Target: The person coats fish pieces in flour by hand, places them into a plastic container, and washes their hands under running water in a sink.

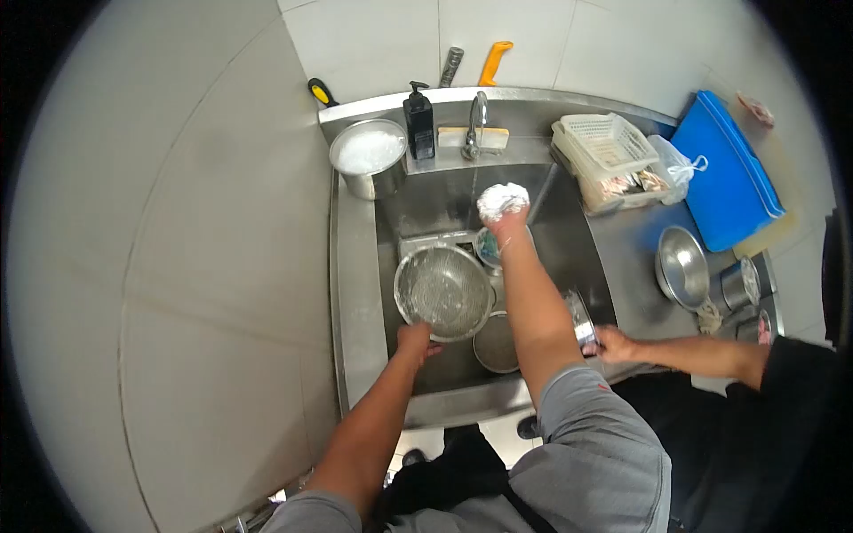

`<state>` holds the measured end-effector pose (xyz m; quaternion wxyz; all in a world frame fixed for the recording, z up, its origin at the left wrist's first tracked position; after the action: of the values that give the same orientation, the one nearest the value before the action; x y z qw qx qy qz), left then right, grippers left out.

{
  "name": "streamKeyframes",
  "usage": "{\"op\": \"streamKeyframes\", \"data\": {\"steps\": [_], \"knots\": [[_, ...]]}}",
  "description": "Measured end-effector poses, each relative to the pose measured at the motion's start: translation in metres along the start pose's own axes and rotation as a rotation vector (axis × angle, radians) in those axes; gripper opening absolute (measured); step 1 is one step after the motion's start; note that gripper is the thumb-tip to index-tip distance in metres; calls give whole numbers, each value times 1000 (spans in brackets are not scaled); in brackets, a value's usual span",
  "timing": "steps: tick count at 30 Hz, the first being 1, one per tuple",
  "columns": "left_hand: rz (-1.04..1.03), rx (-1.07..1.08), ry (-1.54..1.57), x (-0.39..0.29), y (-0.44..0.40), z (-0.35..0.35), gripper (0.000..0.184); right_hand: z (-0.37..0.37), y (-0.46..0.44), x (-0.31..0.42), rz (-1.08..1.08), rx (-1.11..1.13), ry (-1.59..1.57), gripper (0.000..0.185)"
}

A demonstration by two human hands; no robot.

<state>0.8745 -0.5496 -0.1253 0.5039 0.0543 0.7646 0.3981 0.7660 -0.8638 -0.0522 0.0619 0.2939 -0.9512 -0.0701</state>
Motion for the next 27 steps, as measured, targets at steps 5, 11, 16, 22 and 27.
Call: {"op": "streamKeyframes", "data": {"steps": [5,11,16,22,27], "knots": [[88,-149,-2,18,-54,-8,43,-6,-94,67,43,26,-36,21],[241,-166,25,64,-111,-12,43,-37,-84,3,-243,81,518,19],[293,-224,257,107,-148,-6,55,43,-12,-57,-343,-114,531,22],[195,-178,616,73,-152,-43,68,104,-4,-26,-239,-682,1082,31],[-76,-190,399,-17,-111,-99,43,118,-20,-29,-175,-778,1093,37]]}}
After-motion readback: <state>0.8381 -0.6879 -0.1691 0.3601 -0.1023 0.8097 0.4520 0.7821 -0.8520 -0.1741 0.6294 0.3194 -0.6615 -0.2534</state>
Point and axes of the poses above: each hand's wrist, its own y-axis away from the middle knuckle, its own z-axis out of the back of the hand, x = y × z, the point moved 4 cm from there along -y, towards the middle knuckle, and after that the axes turned 9 degrees about -z, right-handed, at the moved point
